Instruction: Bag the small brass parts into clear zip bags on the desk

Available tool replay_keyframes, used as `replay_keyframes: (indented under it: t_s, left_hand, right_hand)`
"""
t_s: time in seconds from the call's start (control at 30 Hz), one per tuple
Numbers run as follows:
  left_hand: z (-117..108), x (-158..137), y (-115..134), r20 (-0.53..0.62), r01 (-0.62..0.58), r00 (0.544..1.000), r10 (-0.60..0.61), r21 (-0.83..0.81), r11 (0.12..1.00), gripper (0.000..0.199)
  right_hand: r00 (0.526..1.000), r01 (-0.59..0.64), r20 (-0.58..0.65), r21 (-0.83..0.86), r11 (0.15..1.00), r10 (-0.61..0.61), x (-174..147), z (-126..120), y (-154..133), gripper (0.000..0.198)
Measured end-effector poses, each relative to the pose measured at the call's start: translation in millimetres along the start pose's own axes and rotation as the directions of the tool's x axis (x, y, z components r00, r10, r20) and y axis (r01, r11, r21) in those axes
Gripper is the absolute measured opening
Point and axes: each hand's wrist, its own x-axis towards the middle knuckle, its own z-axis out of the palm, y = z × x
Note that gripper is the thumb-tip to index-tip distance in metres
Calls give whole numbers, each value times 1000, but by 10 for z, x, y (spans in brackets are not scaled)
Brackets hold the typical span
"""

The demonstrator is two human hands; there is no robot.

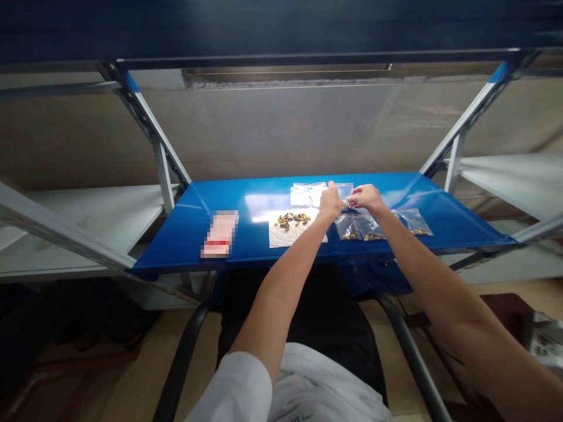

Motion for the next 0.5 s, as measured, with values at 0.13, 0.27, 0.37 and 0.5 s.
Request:
replay_keyframes:
  t_s: [0.13, 0.27, 0.37, 0.5]
  left_hand:
    - [19, -27, -6, 6, -37, 999, 36, 109, 993, 53]
    - [-36, -27, -80, 26, -91, 996, 88, 156, 983, 48]
    - [-56, -33, -148, 85, -155, 986, 143, 166, 974, 46]
    - [-24, -75, -213, 156, -236, 965, 213, 152, 960, 34]
  right_hand:
    - [998, 68, 14, -298, 952, -67, 107, 54, 49, 26]
    - [993, 121, 58, -493, 861, -107, 148, 81, 51, 45]
    - [987, 158, 103, -519, 840, -122, 107, 99, 37, 63]
    - [976, 206, 167, -535, 819, -137, 25, 119, -6, 60]
